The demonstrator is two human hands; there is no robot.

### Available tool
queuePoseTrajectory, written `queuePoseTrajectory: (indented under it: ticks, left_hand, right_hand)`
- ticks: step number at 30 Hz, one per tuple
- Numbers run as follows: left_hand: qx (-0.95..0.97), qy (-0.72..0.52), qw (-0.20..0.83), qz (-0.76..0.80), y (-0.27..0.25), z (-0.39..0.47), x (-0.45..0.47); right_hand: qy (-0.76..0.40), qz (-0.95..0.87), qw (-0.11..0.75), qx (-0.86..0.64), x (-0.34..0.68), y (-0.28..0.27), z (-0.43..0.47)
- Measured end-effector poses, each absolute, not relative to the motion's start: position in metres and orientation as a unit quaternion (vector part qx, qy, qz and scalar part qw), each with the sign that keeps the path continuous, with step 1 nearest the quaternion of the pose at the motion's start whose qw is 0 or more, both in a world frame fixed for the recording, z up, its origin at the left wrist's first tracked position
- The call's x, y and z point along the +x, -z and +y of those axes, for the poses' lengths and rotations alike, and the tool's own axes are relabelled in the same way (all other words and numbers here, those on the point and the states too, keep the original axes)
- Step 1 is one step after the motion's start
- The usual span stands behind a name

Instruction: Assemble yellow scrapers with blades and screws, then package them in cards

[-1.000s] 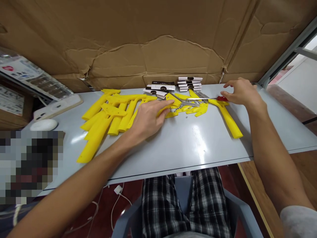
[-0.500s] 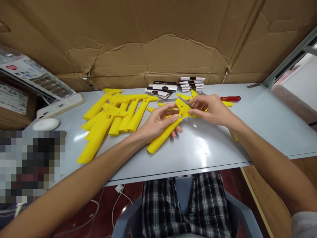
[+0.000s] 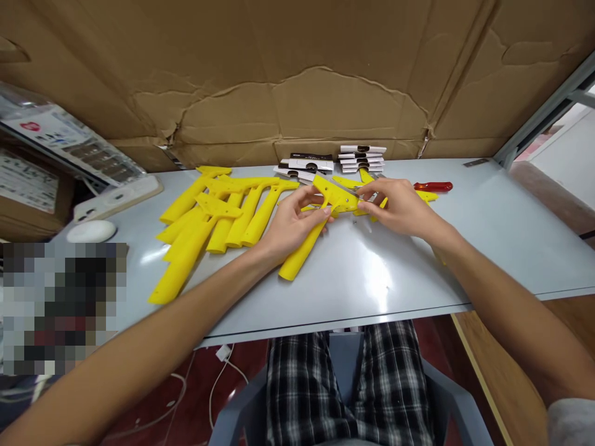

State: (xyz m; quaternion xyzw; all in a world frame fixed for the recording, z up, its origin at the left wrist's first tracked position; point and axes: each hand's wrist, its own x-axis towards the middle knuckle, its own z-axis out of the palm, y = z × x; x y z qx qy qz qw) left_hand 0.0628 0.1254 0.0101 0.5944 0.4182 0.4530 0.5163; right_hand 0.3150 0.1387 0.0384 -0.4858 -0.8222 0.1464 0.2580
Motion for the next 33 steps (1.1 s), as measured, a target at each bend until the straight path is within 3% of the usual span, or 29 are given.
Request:
queuePoseTrajectory:
  ticks: [20, 27, 33]
  left_hand:
    - [0.623, -0.471, 0.457, 0.426, -0.012, 0.119, 0.069]
    - [0.641, -0.459, 0.445, 0.424, -0.012, 0.117, 0.069]
    - [0.624, -0.458, 0.459, 0.436, -0.016, 0.113, 0.071]
  right_hand:
    - [0.086, -0.824, -0.03, -0.56, 0.29, -0.046, 0.134]
    - [0.083, -0.815, -0.01, -0.573, 0.297, -0.041, 0.14]
    - [0.02, -0.801, 0.135, -0.583, 0.318, -0.043, 0.148]
